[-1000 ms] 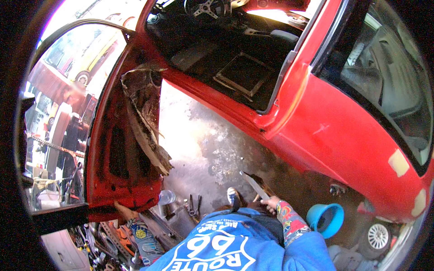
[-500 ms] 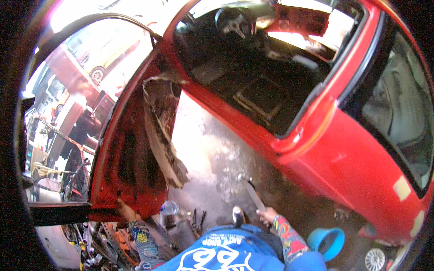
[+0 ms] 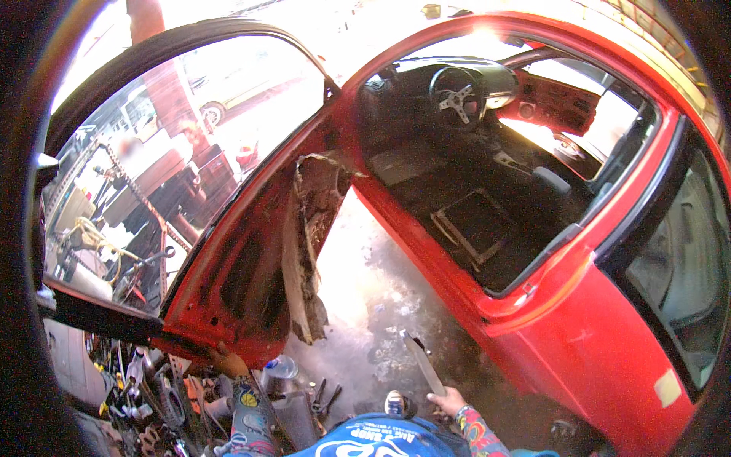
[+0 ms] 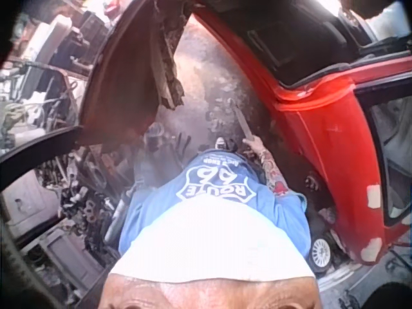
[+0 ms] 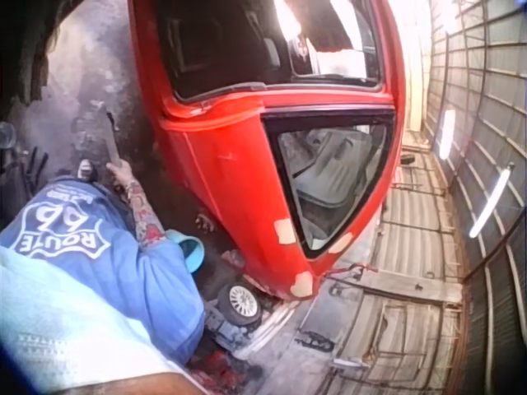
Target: The person uses an angle grinder to cut and smooth a metal frame, then moves to a red car to fit the frame inside the driver's side door area. They adjust the frame's position and mark it with a pencil.
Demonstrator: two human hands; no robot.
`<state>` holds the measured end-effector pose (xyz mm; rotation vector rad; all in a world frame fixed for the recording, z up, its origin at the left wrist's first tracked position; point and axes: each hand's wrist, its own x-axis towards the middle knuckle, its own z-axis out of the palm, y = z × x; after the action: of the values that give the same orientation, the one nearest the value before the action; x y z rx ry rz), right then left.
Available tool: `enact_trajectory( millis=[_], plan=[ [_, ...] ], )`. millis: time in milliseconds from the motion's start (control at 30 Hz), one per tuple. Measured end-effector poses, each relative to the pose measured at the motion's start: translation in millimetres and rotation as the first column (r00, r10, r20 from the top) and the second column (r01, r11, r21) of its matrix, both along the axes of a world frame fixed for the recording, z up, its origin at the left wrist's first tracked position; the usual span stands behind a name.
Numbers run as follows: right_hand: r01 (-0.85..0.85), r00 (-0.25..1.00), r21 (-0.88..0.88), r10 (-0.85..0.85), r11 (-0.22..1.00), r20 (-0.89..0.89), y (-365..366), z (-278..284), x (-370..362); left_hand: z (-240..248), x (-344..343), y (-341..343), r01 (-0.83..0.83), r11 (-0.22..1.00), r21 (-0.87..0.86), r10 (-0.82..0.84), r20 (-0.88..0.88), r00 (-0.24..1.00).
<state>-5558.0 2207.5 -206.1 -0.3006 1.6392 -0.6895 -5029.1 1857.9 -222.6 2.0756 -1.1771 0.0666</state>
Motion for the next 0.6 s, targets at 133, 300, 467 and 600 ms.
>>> enact_trajectory(
  millis=[133,300,467,600],
  plan=[
    [-0.110,0.984,-0.013,0.107,0.994,-0.141,-8,-9,-5,-7,-5,-2,-0.014,0.984,-0.176,0.025,0.059,0.998],
    [-0.127,0.972,0.006,0.125,0.992,-0.199,-27,-12,-17,-2,-11,6,-0.021,0.999,-0.043,0.020,-0.033,0.999],
    [-0.127,0.962,-0.152,0.084,0.980,-0.262,-60,-4,-19,12,-19,9,0.000,0.997,-0.083,0.006,0.073,0.997],
    [0.036,0.984,-0.233,-0.076,0.972,-0.164,-98,5,-25,27,-22,11,0.054,0.998,-0.045,-0.051,0.048,0.998]
  ],
)
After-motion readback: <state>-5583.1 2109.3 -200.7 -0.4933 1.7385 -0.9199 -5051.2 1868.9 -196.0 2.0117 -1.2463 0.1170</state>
